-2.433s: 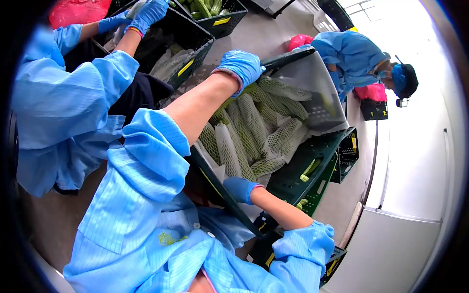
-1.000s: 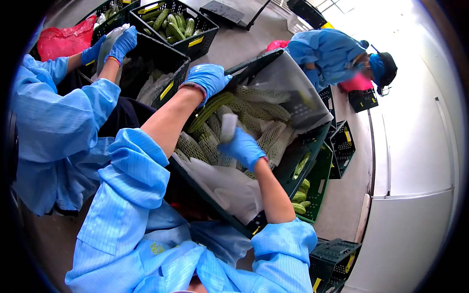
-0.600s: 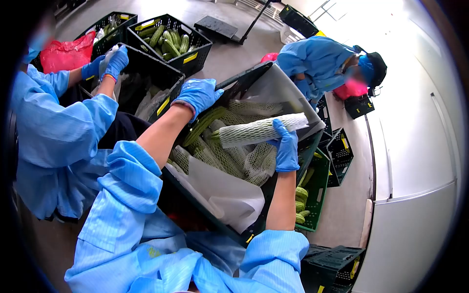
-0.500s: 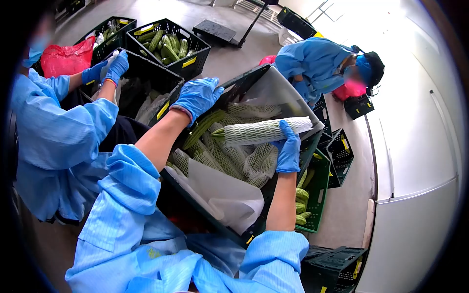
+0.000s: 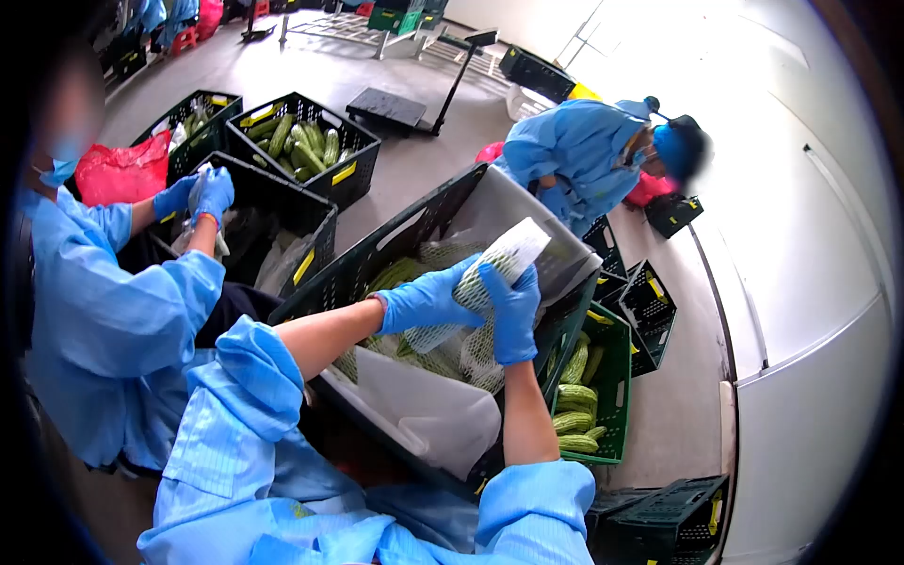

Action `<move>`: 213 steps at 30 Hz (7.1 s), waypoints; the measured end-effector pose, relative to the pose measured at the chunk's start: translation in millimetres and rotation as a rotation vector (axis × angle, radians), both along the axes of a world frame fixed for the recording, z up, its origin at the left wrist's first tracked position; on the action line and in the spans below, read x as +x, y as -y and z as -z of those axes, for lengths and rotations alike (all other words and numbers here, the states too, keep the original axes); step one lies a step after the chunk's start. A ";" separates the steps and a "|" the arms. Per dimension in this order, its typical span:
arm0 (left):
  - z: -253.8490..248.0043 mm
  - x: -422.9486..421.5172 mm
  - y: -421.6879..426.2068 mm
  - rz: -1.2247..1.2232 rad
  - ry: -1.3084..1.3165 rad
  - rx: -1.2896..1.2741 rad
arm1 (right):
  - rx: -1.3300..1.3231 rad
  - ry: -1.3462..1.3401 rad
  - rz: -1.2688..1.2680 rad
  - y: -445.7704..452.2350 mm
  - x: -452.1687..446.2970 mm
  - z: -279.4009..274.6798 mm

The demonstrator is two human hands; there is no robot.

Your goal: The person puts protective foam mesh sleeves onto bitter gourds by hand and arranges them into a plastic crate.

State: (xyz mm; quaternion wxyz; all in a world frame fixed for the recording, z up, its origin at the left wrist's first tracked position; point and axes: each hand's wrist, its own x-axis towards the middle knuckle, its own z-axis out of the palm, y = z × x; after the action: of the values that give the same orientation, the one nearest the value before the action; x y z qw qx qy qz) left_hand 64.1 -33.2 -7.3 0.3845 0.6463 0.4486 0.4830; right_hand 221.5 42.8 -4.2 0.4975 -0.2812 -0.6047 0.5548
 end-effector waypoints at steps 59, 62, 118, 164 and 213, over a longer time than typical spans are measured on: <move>28.0 -121.4 -37.0 -0.453 1.544 0.107 | -0.473 -0.376 -0.638 28.5 -12.4 -5.6; 39.9 -111.7 -46.8 -0.422 1.541 0.121 | -0.288 -0.298 -0.452 10.6 -8.6 6.1; 25.6 10.9 5.1 0.088 0.237 -0.550 | -0.559 -0.210 0.030 -22.8 -7.5 8.9; 15.7 2.7 -3.8 -0.040 0.701 -0.266 | -0.493 0.010 -0.323 -7.2 -10.7 21.4; 73.6 -252.6 -40.6 -0.882 1.544 0.273 | -0.126 0.636 -0.434 23.3 -3.9 -33.0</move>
State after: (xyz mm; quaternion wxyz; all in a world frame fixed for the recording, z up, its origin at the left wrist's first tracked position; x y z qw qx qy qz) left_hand -188.5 7.5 -80.9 0.2784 -0.0491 0.2110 0.9357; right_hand 217.6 19.5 28.9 0.1377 -0.3346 -0.7390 0.5683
